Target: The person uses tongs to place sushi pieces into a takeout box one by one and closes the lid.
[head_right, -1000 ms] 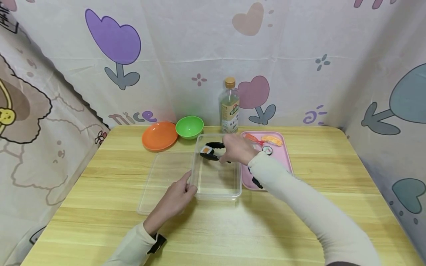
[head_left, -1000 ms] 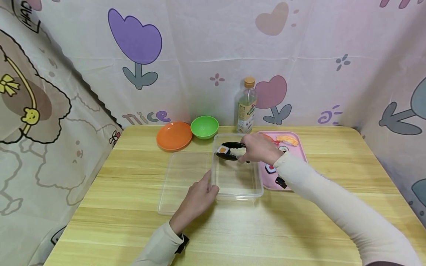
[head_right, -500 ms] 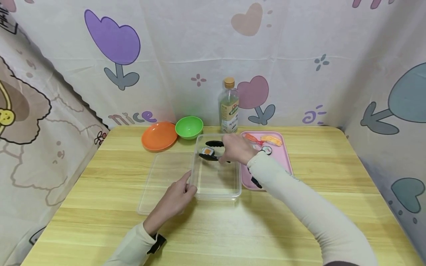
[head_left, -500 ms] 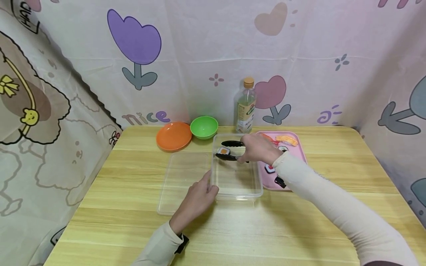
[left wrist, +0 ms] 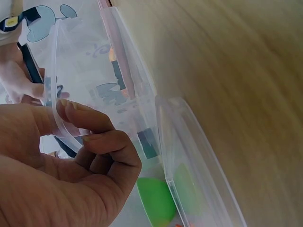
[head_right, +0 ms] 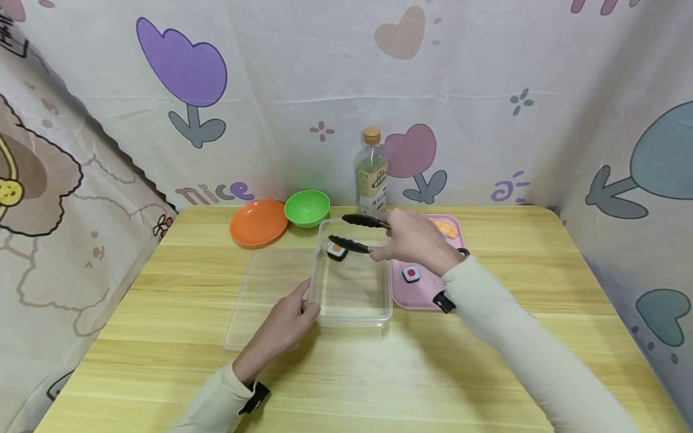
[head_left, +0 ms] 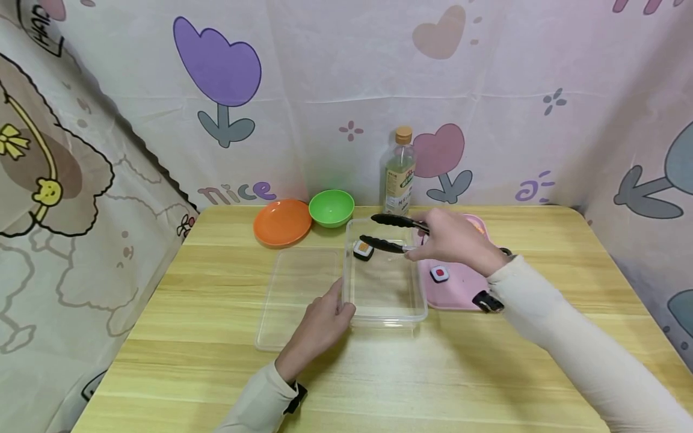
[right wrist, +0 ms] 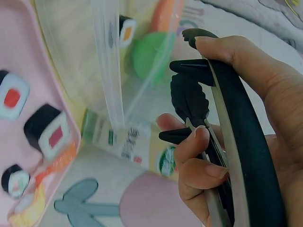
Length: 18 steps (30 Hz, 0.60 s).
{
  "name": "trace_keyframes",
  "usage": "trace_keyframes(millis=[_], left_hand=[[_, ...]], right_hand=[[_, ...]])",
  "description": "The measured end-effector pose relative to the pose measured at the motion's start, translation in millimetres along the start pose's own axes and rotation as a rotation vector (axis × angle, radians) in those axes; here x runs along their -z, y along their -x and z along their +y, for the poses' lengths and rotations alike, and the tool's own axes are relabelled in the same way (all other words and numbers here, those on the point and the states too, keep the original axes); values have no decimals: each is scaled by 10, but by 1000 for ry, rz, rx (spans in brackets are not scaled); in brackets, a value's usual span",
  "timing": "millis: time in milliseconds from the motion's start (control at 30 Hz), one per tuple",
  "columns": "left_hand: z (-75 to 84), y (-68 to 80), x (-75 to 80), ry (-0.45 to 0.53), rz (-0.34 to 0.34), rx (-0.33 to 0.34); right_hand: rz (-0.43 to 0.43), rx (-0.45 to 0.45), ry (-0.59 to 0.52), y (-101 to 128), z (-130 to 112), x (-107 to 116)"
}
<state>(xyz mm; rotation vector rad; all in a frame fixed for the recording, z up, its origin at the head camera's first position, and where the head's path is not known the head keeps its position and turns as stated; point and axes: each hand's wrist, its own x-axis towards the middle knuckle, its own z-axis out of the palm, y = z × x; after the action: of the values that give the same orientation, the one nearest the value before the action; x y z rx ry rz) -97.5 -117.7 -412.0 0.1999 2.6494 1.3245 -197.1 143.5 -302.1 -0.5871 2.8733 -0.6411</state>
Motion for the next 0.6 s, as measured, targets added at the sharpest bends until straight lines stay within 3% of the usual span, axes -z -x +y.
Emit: trace_keyframes(millis=[200,367,600], left_hand=[[-1,1,2,2,-1,-3],[-3,1,3,1,-2,-10],[-8,2,-3,-1,3,-18]], right_hand=[[59,-22,-18,230,224,218],[78,-113,-46,403,494,372],[121,-160,-39,600,863,420]])
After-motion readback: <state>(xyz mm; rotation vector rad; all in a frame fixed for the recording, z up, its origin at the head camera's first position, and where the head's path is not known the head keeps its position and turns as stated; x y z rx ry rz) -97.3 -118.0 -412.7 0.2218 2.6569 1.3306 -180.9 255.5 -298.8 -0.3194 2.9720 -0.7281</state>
